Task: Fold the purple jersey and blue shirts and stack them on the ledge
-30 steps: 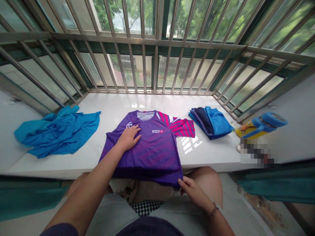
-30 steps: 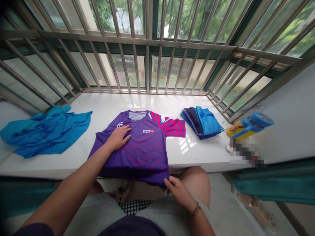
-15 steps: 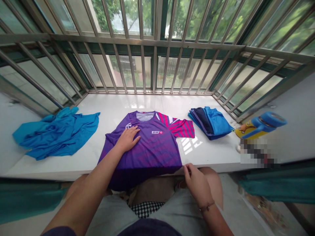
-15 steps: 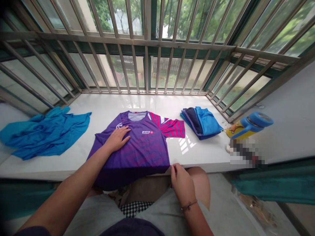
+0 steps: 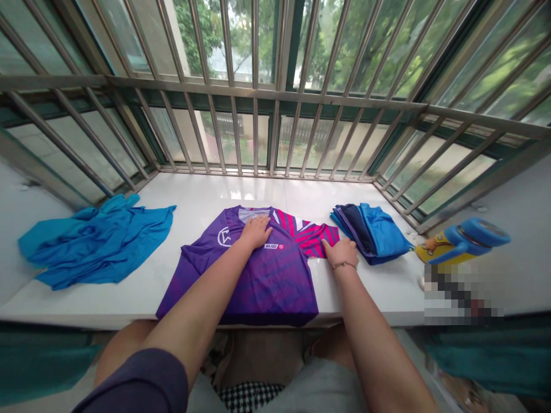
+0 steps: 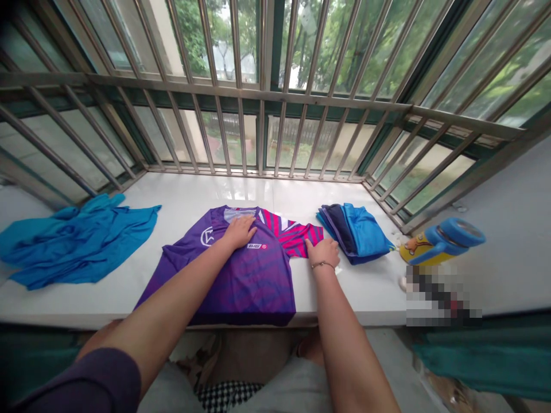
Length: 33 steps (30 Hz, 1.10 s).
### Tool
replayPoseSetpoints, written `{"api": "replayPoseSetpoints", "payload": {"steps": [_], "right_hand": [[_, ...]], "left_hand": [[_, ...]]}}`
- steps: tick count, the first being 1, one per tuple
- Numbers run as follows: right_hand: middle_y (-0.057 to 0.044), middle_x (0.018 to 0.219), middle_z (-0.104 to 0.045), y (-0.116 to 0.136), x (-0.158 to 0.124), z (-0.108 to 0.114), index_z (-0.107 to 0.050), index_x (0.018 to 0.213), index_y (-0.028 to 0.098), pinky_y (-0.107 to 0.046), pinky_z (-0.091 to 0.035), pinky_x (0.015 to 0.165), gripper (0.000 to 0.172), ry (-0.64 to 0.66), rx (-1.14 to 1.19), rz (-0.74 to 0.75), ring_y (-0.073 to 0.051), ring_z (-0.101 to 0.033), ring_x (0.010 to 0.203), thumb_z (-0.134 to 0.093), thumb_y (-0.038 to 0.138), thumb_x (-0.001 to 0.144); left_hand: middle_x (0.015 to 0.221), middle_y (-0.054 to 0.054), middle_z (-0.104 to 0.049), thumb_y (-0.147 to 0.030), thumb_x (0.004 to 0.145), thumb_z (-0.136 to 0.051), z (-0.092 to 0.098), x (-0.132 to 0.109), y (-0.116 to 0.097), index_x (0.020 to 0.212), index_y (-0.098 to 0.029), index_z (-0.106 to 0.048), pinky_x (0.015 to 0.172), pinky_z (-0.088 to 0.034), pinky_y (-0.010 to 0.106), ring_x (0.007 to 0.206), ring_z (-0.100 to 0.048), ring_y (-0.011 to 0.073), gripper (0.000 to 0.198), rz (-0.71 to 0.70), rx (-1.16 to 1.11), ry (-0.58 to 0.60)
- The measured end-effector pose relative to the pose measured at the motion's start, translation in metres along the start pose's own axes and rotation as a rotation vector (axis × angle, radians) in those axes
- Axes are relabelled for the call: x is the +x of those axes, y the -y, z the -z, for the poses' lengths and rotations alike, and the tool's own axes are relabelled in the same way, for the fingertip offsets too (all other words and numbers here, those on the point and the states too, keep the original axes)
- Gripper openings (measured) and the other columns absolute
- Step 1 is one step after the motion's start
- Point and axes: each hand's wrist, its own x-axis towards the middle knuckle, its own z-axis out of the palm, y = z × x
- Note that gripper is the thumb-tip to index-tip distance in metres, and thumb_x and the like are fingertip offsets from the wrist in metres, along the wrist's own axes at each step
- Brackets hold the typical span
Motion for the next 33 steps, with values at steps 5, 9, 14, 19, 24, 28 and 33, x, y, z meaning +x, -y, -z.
{"api": "replayPoseSetpoints", "payload": {"steps": [5,9,14,19,24,28,33], "right_hand": [[-0.020,0.117,-0.076,0.012,0.020,-0.006,-0.073,0.113,0.019,-0.045,-0.053,0.098,0.029,0.046,0.078,0.062,-0.035,-0.070,0.113,-0.064,0.039,0.095],[-0.019,0.121,-0.074,0.022,0.007,0.006,-0.062,0.128,0.015,-0.038,-0.051,0.094,0.039,-0.038,0.184,0.191,-0.030,-0.069,0.108,-0.046,0.041,0.103],[-0.017,0.126,-0.075,0.034,-0.048,0.029,-0.062,0.122,0.020,-0.042,-0.051,0.099,0.028,-0.081,0.345,0.823,-0.030,-0.069,0.110,-0.049,0.038,0.106],[-0.011,0.146,-0.071,0.029,-0.112,0.033,-0.070,0.120,0.023,-0.045,-0.047,0.111,0.027,0.275,0.080,1.372,-0.027,-0.066,0.127,-0.050,0.015,0.105],[-0.009,0.142,-0.073,0.000,-0.147,0.021,-0.073,0.127,0.026,-0.044,-0.050,0.108,0.023,0.477,-0.026,1.363,-0.028,-0.067,0.123,-0.067,0.028,0.104],[-0.009,0.126,-0.077,-0.020,-0.145,0.021,-0.074,0.120,0.025,-0.041,-0.049,0.103,0.021,0.429,0.039,1.249,-0.026,-0.068,0.115,-0.059,0.037,0.110],[-0.012,0.107,-0.076,-0.024,-0.115,0.015,-0.074,0.108,0.021,-0.041,-0.050,0.098,0.029,0.157,0.028,0.935,-0.028,-0.068,0.102,-0.047,0.032,0.112]], "left_hand": [[0.176,0.011,-0.041,-0.053,0.105,-0.050,-0.013,0.003,0.011,0.162,-0.027,-0.052,0.136,-0.015,0.064,0.165,-0.034,0.0365,0.063,0.032,-0.006,-0.004],[0.176,0.007,-0.042,-0.049,0.106,-0.050,-0.013,0.004,0.014,0.162,-0.030,-0.054,0.137,-0.016,0.062,0.165,-0.034,0.0336,0.059,0.041,-0.023,0.008],[0.176,0.004,-0.043,-0.038,0.109,-0.043,-0.013,0.009,0.016,0.160,-0.032,-0.055,0.136,-0.018,0.062,0.165,-0.034,0.0304,0.053,0.074,-0.043,0.013],[0.173,0.005,-0.048,-0.035,0.110,-0.040,-0.012,0.012,0.019,0.157,-0.030,-0.058,0.136,-0.020,0.060,0.164,-0.038,0.0295,0.051,0.084,-0.107,0.009],[0.165,0.013,-0.058,-0.031,0.109,-0.038,-0.012,0.014,0.020,0.157,-0.022,-0.055,0.136,-0.022,0.056,0.157,-0.048,0.0294,0.051,0.127,-0.187,-0.056],[0.163,0.014,-0.060,-0.031,0.111,-0.034,-0.009,0.014,0.022,0.162,-0.019,-0.048,0.135,-0.027,0.053,0.153,-0.053,0.0281,0.053,0.145,-0.227,-0.089],[0.153,0.013,-0.068,-0.033,0.110,-0.042,-0.007,0.010,0.024,0.163,-0.021,-0.045,0.128,-0.040,0.048,0.145,-0.061,0.0273,0.054,0.156,-0.315,-0.151]]}}
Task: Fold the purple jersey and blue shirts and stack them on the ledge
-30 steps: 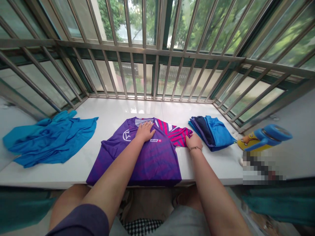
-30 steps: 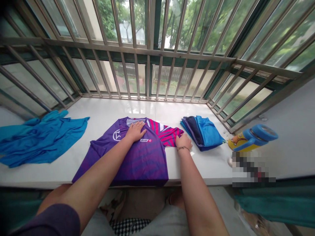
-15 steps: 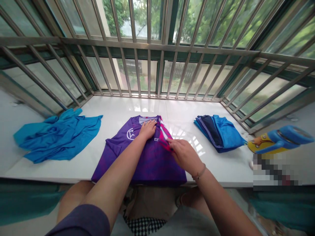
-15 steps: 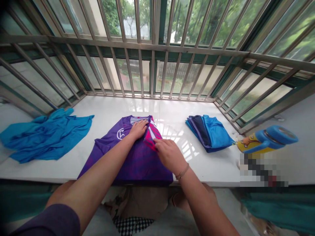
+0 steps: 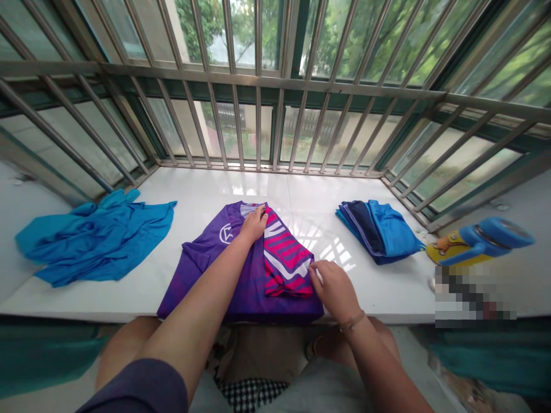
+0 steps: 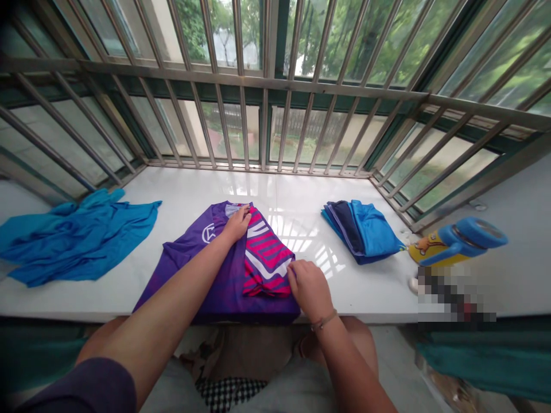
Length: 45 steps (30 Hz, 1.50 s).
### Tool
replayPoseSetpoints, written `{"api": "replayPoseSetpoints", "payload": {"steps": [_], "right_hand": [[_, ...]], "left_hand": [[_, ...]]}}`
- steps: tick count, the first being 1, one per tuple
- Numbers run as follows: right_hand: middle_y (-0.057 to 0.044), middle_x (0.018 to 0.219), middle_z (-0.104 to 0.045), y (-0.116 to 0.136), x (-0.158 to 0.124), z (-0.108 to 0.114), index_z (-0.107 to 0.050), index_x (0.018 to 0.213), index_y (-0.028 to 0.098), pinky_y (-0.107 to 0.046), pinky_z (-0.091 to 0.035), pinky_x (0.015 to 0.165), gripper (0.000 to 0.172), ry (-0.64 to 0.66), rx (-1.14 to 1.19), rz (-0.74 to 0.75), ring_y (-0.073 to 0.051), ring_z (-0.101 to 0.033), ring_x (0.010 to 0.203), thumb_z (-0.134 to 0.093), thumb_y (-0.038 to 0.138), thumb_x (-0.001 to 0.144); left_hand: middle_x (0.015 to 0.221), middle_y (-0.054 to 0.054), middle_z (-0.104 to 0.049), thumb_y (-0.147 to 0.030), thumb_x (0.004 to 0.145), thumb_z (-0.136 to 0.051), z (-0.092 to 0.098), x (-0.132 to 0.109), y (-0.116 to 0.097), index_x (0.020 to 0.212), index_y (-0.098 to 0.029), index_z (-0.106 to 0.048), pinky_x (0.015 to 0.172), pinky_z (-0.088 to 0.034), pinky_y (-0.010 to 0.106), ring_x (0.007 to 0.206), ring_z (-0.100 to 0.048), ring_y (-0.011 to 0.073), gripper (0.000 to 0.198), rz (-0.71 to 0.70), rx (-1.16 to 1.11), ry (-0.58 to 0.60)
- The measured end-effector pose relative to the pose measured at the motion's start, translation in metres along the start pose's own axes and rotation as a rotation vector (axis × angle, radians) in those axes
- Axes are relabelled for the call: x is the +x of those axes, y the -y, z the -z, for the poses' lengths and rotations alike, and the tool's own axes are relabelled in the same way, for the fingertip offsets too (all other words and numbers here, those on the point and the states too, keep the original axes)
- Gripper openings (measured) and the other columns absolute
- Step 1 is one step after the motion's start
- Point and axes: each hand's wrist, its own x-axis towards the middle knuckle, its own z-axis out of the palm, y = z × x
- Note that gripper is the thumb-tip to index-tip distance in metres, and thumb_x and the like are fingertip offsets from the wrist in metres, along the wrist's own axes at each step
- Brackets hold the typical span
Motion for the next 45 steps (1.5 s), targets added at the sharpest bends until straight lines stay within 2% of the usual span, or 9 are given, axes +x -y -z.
{"api": "replayPoseSetpoints", "payload": {"steps": [7,15,25,29,33,36,38,41,45], "right_hand": [[-0.015,0.120,-0.072,-0.023,0.038,-0.027,-0.069,0.128,0.016,-0.041,-0.051,0.105,0.032,-0.058,0.057,-0.194,-0.029,-0.068,0.113,-0.055,0.033,0.106],[-0.009,0.101,-0.070,-0.030,0.050,-0.036,-0.070,0.095,0.022,-0.035,-0.050,0.089,0.022,-0.036,0.035,-0.273,-0.025,-0.067,0.098,-0.061,0.040,0.106],[-0.013,0.101,-0.070,-0.028,0.049,-0.035,-0.070,0.098,0.019,-0.037,-0.049,0.089,0.022,-0.081,-0.104,-0.354,-0.027,-0.067,0.096,-0.051,0.025,0.109],[-0.016,0.120,-0.071,-0.015,0.045,-0.035,-0.070,0.121,0.017,-0.039,-0.050,0.097,0.025,-0.133,-0.145,-0.244,-0.029,-0.065,0.109,-0.049,0.025,0.109],[-0.014,0.148,-0.065,0.002,0.040,-0.039,-0.062,0.145,0.021,-0.041,-0.050,0.104,0.037,-0.013,-0.195,-0.206,-0.029,-0.060,0.131,-0.051,0.028,0.110],[-0.015,0.159,-0.059,0.007,0.039,-0.043,-0.056,0.154,0.020,-0.045,-0.050,0.108,0.045,0.058,-0.232,-0.286,-0.030,-0.055,0.142,-0.049,0.027,0.110],[-0.017,0.161,-0.057,0.008,0.040,-0.042,-0.056,0.155,0.019,-0.046,-0.050,0.110,0.047,0.068,-0.238,-0.302,-0.031,-0.054,0.144,-0.049,0.024,0.109],[-0.019,0.158,-0.058,0.014,0.044,-0.038,-0.061,0.150,0.015,-0.048,-0.048,0.115,0.045,0.000,-0.226,-0.241,-0.034,-0.053,0.144,-0.052,0.021,0.106],[-0.017,0.146,-0.066,0.049,0.053,-0.036,-0.066,0.143,0.017,-0.045,-0.047,0.118,0.040,-0.057,-0.084,0.008,-0.030,-0.059,0.135,-0.051,0.018,0.106]], "left_hand": [[0.143,0.012,-0.073,-0.028,0.101,-0.058,0.005,0.003,-0.003,0.151,-0.023,-0.060,0.120,-0.049,0.048,0.133,-0.067,0.0316,0.050,-0.085,0.070,-0.018],[0.108,0.006,-0.080,-0.024,0.094,-0.069,0.002,0.046,-0.020,0.140,-0.022,-0.068,0.094,-0.059,0.035,0.103,-0.075,0.0246,0.045,-0.037,0.027,0.004],[0.130,0.009,-0.079,-0.026,0.094,-0.074,-0.011,0.057,-0.030,0.128,-0.025,-0.076,0.113,-0.055,0.041,0.124,-0.071,0.0279,0.034,-0.120,0.070,0.059],[0.153,0.012,-0.066,-0.029,0.106,-0.057,-0.014,0.041,-0.037,0.134,-0.025,-0.075,0.129,-0.039,0.050,0.146,-0.056,0.0307,0.034,-0.231,0.205,0.077],[0.167,0.010,-0.055,-0.040,0.107,-0.058,-0.016,0.024,-0.052,0.150,-0.029,-0.064,0.133,-0.029,0.062,0.158,-0.045,0.0332,0.044,-0.300,0.348,0.275],[0.177,0.012,-0.040,-0.041,0.112,-0.046,-0.005,0.002,-0.063,0.164,-0.024,-0.049,0.134,-0.023,0.066,0.165,-0.033,0.0346,0.055,-0.259,0.358,0.226],[0.175,0.013,-0.044,-0.036,0.111,-0.044,0.012,-0.022,-0.062,0.162,-0.023,-0.051,0.135,-0.024,0.064,0.163,-0.037,0.0336,0.053,-0.257,0.335,0.139],[0.165,0.011,-0.058,-0.019,0.101,-0.051,0.053,-0.074,-0.038,0.152,-0.024,-0.062,0.134,-0.030,0.060,0.156,-0.048,0.0309,0.053,-0.256,0.323,0.026],[0.153,0.010,-0.066,-0.001,0.083,-0.048,0.119,-0.143,0.039,0.145,-0.023,-0.067,0.131,-0.040,0.052,0.146,-0.057,0.0272,0.068,-0.189,0.327,-0.115]]}}
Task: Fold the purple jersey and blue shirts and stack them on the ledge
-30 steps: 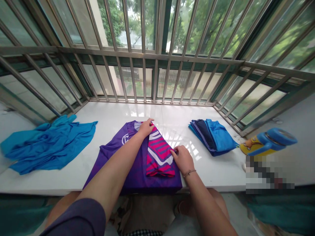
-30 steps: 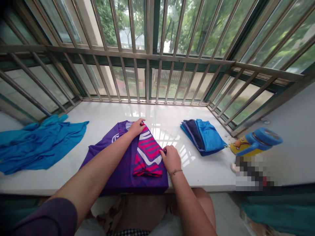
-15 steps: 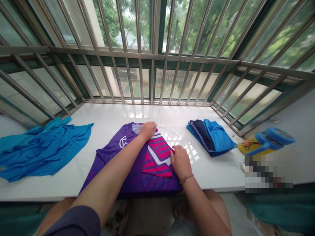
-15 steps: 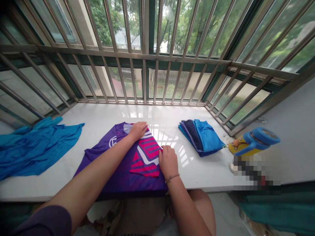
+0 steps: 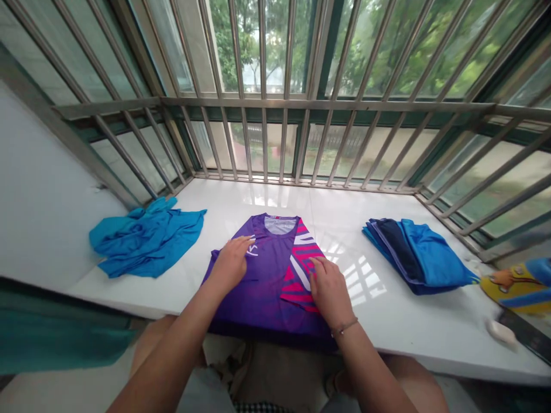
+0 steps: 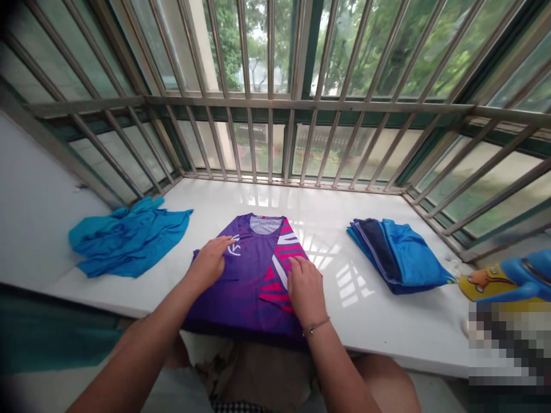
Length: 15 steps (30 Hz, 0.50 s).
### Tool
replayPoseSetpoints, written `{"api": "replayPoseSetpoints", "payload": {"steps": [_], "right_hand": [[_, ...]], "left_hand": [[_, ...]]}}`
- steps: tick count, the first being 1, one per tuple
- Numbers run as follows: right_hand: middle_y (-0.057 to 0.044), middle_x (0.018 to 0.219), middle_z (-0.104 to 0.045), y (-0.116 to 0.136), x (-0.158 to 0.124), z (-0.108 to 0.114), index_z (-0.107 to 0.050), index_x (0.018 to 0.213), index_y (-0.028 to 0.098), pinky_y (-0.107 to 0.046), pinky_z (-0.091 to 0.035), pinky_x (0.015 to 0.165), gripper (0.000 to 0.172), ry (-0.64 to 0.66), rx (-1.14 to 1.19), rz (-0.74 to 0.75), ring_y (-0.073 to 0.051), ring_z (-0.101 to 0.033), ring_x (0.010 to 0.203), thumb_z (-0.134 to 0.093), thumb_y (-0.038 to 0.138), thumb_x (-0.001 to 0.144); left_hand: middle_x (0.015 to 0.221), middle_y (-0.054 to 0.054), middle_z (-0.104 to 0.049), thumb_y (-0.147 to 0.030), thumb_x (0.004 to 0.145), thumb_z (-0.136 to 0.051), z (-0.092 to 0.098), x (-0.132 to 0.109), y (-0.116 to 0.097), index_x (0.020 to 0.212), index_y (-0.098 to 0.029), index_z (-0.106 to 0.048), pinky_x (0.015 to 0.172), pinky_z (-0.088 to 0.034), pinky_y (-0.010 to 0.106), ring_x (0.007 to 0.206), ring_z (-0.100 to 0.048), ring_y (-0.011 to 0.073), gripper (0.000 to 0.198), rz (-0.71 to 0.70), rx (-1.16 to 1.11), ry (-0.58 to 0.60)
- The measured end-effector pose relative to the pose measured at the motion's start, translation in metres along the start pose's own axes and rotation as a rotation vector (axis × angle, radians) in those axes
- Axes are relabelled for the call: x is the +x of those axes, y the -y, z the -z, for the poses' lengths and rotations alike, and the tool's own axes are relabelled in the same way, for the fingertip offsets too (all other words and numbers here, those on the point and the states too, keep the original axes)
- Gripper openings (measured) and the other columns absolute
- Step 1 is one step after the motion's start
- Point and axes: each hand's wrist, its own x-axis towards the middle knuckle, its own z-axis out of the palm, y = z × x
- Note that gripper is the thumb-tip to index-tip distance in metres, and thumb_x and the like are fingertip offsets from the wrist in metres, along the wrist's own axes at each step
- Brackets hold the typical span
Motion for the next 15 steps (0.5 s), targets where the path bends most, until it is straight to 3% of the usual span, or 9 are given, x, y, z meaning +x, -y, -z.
{"api": "replayPoseSetpoints", "payload": {"steps": [3,6,8,10,12,15], "right_hand": [[-0.015,0.143,-0.067,0.051,0.008,-0.007,-0.067,0.140,0.021,-0.044,-0.049,0.115,0.036,0.063,0.129,0.194,-0.029,-0.062,0.130,-0.057,0.024,0.106],[-0.015,0.145,-0.066,0.108,0.018,-0.023,-0.065,0.144,0.021,-0.046,-0.052,0.109,0.044,0.148,0.127,0.302,-0.031,-0.062,0.129,-0.071,0.035,0.102],[-0.015,0.143,-0.067,0.137,0.026,-0.037,-0.067,0.138,0.022,-0.046,-0.053,0.102,0.042,0.207,0.049,0.331,-0.032,-0.062,0.127,-0.075,0.039,0.100],[-0.013,0.133,-0.070,0.155,0.036,-0.050,-0.072,0.123,0.022,-0.043,-0.053,0.095,0.023,0.247,-0.037,0.338,-0.031,-0.062,0.121,-0.071,0.034,0.104],[-0.011,0.121,-0.073,0.162,0.046,-0.058,-0.072,0.110,0.022,-0.039,-0.051,0.089,0.011,0.242,-0.087,0.334,-0.029,-0.063,0.113,-0.062,0.025,0.108],[-0.011,0.113,-0.073,0.159,0.055,-0.060,-0.069,0.108,0.021,-0.036,-0.046,0.087,0.015,0.124,-0.072,0.326,-0.025,-0.063,0.105,-0.055,0.021,0.111]], "left_hand": [[0.148,0.013,-0.069,-0.005,0.081,-0.053,0.019,-0.039,0.066,0.143,-0.019,-0.067,0.127,-0.046,0.052,0.141,-0.062,0.0300,0.065,0.140,0.015,-0.061],[0.147,0.013,-0.070,-0.021,0.085,-0.063,0.022,-0.053,0.110,0.143,-0.021,-0.066,0.123,-0.049,0.054,0.139,-0.064,0.0338,0.058,0.204,-0.037,-0.053],[0.142,0.012,-0.073,-0.029,0.087,-0.068,0.021,-0.053,0.123,0.142,-0.022,-0.067,0.119,-0.051,0.052,0.134,-0.066,0.0338,0.056,0.213,-0.090,-0.049],[0.132,0.010,-0.077,-0.032,0.088,-0.070,0.020,-0.048,0.127,0.143,-0.022,-0.068,0.113,-0.053,0.049,0.126,-0.069,0.0317,0.056,0.219,-0.130,-0.060],[0.124,0.008,-0.078,-0.031,0.088,-0.072,0.020,-0.044,0.126,0.142,-0.024,-0.069,0.108,-0.053,0.046,0.119,-0.070,0.0295,0.054,0.212,-0.147,-0.052],[0.115,0.005,-0.079,-0.028,0.090,-0.072,0.021,-0.040,0.123,0.124,-0.028,-0.078,0.101,-0.052,0.042,0.111,-0.070,0.0274,0.035,0.207,-0.146,-0.016]]}}
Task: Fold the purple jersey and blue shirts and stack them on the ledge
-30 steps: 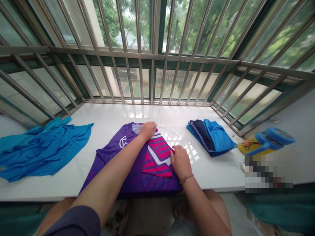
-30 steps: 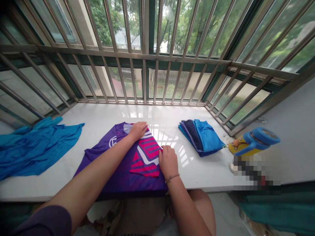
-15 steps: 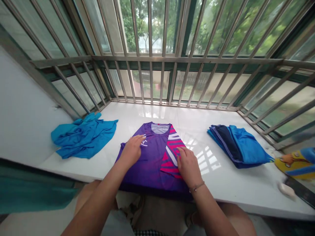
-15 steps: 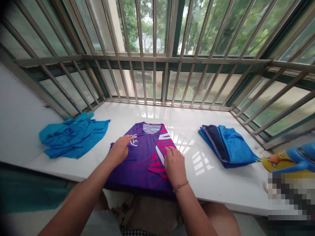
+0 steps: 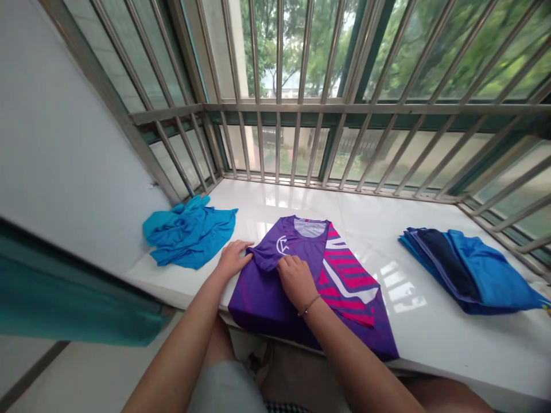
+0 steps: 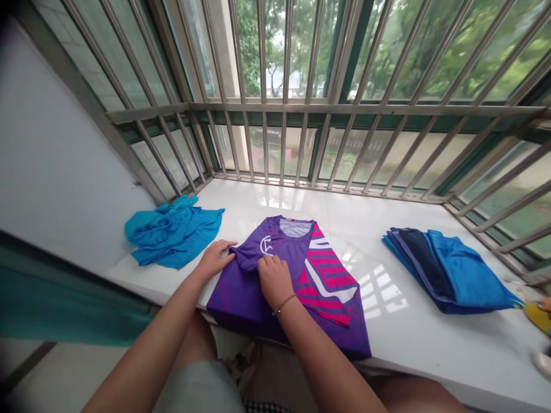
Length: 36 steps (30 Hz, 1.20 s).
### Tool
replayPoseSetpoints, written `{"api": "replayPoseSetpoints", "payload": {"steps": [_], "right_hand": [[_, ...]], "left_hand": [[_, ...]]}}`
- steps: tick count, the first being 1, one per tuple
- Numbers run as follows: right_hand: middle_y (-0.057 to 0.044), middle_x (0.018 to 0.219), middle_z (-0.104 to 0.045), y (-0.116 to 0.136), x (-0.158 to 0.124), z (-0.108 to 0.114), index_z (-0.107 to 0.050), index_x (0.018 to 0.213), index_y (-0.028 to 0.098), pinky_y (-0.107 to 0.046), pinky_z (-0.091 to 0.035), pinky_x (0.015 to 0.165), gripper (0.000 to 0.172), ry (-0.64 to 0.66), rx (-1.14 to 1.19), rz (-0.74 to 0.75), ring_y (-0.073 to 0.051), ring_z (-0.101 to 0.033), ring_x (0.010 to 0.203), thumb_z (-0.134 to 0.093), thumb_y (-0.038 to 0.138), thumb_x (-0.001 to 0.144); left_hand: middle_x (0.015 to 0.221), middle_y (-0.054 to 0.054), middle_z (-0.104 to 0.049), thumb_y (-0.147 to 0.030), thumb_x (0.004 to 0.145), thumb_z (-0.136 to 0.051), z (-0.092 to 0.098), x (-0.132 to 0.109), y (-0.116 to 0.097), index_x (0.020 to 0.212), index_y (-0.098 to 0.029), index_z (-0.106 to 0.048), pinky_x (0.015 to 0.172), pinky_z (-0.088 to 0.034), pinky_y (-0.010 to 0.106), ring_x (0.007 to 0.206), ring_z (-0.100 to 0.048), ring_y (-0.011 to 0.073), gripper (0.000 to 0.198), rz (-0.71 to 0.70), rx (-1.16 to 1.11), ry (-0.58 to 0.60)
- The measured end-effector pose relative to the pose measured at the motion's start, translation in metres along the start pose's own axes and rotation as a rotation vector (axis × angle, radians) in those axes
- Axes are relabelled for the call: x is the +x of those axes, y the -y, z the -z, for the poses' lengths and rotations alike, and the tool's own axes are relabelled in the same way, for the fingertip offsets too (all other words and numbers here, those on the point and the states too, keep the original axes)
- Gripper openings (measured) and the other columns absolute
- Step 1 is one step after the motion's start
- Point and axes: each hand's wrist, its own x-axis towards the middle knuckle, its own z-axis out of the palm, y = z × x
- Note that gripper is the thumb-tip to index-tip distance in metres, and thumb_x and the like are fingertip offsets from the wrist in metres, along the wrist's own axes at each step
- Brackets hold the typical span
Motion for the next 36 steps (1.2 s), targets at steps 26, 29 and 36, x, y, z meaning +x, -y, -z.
{"api": "replayPoseSetpoints", "payload": {"steps": [26,29,36], "right_hand": [[-0.017,0.109,-0.077,-0.007,-0.004,0.009,-0.067,0.108,0.015,-0.034,-0.048,0.083,0.018,0.248,-0.018,-0.350,-0.029,-0.076,0.104,-0.054,0.026,0.112],[-0.012,0.095,-0.078,-0.009,-0.007,0.013,-0.060,0.115,0.017,-0.029,-0.041,0.067,0.020,0.214,0.096,-0.487,-0.023,-0.077,0.086,-0.044,0.028,0.116],[-0.006,0.089,-0.077,-0.021,-0.023,0.020,-0.055,0.115,0.020,-0.029,-0.037,0.064,0.009,0.107,0.325,-0.581,-0.023,-0.077,0.084,-0.047,0.025,0.115]], "left_hand": [[0.099,0.003,-0.073,-0.004,0.077,-0.058,0.004,-0.003,-0.009,0.075,-0.025,-0.073,0.090,-0.052,0.035,0.099,-0.070,0.0217,0.026,-0.033,-0.159,0.029],[0.100,0.002,-0.074,-0.004,0.074,-0.058,0.006,-0.004,-0.009,0.073,-0.025,-0.071,0.094,-0.053,0.036,0.100,-0.070,0.0218,0.025,-0.038,-0.186,0.038],[0.095,0.001,-0.078,-0.009,0.074,-0.055,0.011,-0.003,-0.010,0.068,-0.025,-0.069,0.097,-0.051,0.038,0.098,-0.069,0.0232,0.022,-0.057,-0.172,0.118]]}}
